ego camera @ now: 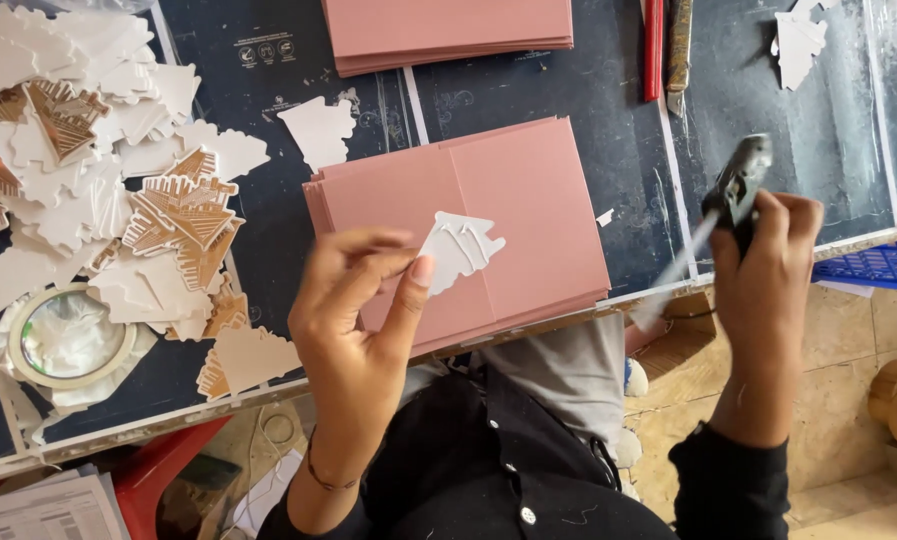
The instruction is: Applying hot glue to decorative paper cutouts and sticking them onto invitation cards
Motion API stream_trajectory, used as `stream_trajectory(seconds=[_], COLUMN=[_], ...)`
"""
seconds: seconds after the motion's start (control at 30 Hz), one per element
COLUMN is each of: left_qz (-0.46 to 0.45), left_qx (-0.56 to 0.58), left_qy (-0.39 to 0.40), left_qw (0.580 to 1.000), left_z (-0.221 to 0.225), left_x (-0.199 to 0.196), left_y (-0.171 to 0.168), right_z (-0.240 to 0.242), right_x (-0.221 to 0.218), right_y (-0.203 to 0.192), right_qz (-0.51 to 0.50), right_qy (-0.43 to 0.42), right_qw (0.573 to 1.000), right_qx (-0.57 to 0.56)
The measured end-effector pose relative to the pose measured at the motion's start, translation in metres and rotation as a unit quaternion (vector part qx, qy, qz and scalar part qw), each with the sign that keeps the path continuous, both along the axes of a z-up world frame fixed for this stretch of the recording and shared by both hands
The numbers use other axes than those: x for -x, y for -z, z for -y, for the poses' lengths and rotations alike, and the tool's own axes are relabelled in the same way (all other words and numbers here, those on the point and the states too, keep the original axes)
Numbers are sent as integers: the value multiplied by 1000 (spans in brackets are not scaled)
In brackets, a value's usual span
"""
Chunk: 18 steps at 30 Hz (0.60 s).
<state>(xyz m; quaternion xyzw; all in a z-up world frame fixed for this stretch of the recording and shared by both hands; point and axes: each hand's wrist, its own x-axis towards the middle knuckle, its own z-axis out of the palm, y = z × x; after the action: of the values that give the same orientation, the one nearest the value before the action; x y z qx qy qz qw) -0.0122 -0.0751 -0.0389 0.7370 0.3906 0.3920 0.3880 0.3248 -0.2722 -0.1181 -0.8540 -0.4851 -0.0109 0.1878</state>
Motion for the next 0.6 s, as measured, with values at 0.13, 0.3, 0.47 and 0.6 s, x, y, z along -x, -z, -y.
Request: stream_trajectory(seconds=[0.13,0.3,0.47,0.6], left_qz=[5,34,39,36], left_qx=[35,152,181,166], left_qy=[-12,-52,-57,-37], left_qw=[999,986,981,985], left_z=[1,12,19,20], left_x=[-1,-10,-24,-24], left_y=[14,19,14,6], right_z=[3,-27,-81,-109], right_x=[-26,27,147,172], right_y=[15,-26,-71,-81], right_qz=[-18,128,-49,-63], right_qy=[5,-66,-242,-297], right_qw=[1000,989,961,929], right_qx=[15,-35,-123,-212])
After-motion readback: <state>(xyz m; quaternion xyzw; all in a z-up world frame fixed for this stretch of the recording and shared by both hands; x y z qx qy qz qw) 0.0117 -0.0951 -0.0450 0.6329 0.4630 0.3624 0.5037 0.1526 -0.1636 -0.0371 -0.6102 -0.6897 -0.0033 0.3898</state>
